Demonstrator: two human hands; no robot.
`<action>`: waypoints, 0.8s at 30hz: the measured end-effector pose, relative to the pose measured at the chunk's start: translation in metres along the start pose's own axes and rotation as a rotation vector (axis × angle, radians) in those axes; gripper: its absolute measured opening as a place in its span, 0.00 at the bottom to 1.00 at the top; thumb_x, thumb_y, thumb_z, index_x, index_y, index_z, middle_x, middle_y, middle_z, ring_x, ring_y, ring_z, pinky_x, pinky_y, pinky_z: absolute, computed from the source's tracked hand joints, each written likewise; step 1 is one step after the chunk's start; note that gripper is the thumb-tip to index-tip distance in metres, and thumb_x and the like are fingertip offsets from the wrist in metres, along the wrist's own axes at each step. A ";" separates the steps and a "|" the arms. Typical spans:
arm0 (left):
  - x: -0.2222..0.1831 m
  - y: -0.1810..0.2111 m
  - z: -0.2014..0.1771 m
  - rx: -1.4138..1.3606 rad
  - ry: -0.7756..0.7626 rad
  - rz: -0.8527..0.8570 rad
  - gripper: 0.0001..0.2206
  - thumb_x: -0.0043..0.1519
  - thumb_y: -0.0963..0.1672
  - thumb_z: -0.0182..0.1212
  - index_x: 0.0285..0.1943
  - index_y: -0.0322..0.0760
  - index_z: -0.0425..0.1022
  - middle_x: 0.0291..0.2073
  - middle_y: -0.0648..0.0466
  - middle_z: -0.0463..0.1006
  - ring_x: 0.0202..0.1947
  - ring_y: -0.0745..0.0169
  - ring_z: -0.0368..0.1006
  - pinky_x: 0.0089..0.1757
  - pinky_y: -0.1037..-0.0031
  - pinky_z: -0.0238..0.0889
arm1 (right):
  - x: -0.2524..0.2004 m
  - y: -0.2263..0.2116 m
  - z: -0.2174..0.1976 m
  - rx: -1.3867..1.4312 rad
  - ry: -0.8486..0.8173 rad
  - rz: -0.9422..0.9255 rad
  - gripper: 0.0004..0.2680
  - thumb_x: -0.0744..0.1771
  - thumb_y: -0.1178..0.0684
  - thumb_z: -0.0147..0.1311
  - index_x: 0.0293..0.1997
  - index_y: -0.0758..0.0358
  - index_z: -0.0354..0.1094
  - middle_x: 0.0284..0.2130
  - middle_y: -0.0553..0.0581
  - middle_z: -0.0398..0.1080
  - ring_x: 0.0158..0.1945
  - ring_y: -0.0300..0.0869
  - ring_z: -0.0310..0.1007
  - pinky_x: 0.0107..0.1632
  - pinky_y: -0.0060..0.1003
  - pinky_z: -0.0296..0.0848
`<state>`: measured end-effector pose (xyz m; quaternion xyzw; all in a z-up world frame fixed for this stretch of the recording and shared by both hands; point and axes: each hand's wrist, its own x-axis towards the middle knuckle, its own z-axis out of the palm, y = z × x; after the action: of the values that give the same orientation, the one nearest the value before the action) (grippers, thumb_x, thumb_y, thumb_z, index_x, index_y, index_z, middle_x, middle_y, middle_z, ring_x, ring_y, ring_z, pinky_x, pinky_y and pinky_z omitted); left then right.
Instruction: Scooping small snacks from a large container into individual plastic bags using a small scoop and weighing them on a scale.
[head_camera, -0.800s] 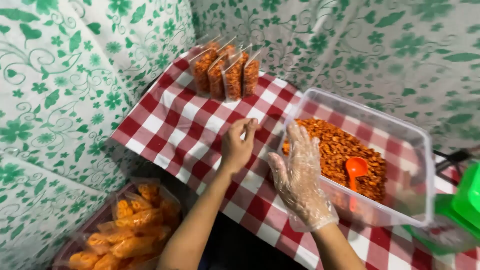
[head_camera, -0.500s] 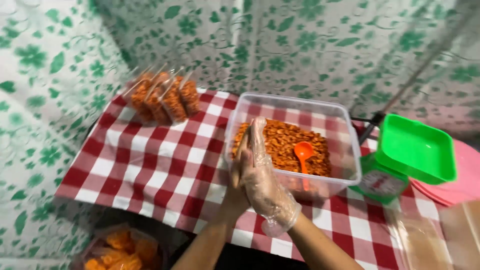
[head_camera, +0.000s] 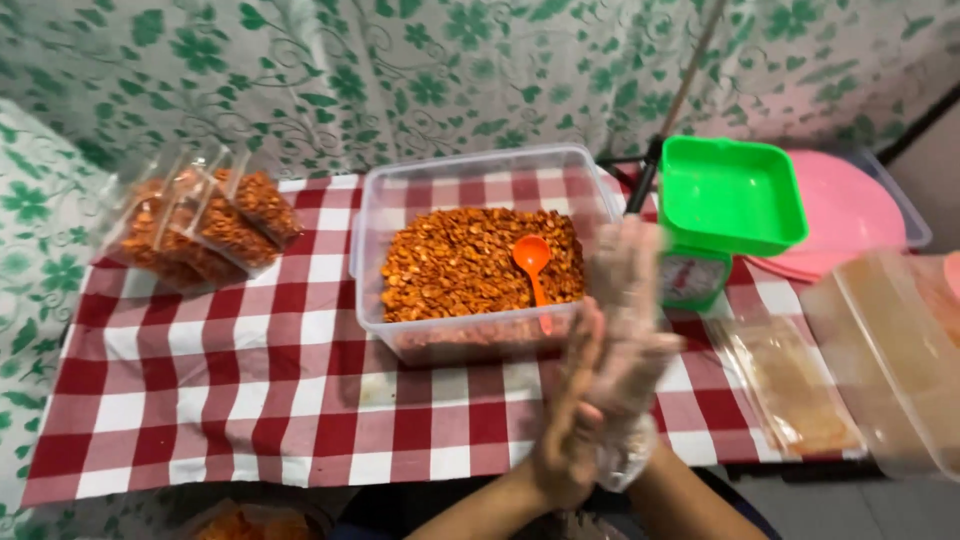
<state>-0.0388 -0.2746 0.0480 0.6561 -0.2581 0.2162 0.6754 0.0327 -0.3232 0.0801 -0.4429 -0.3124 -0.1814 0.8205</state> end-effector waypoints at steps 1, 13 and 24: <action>-0.008 -0.002 0.012 -0.007 -0.006 -0.013 0.36 0.75 0.60 0.23 0.81 0.30 0.40 0.81 0.43 0.35 0.82 0.49 0.27 0.76 0.55 0.20 | 0.001 -0.008 -0.010 -0.007 0.013 0.007 0.38 0.70 0.21 0.31 0.79 0.64 0.25 0.80 0.64 0.28 0.85 0.54 0.26 0.85 0.48 0.28; -0.061 -0.032 0.046 -0.181 -0.593 -0.182 0.44 0.66 0.52 0.48 0.76 0.38 0.11 0.80 0.31 0.24 0.82 0.37 0.26 0.75 0.57 0.29 | -0.014 -0.029 -0.117 -0.415 0.687 -0.235 0.15 0.69 0.59 0.41 0.64 0.59 0.61 0.63 0.58 0.65 0.58 0.46 0.68 0.59 0.39 0.71; -0.032 -0.037 0.001 0.244 -0.669 -0.521 0.22 0.67 0.52 0.53 0.64 0.35 0.73 0.58 0.46 0.79 0.56 0.47 0.77 0.54 0.57 0.71 | -0.065 -0.049 -0.188 -1.559 0.019 0.191 0.07 0.67 0.56 0.56 0.47 0.63 0.75 0.44 0.60 0.77 0.52 0.53 0.75 0.57 0.47 0.70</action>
<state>-0.0403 -0.2757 -0.0003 0.8079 -0.2615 -0.1568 0.5043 0.0227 -0.5061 -0.0108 -0.9144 -0.0486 -0.2808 0.2875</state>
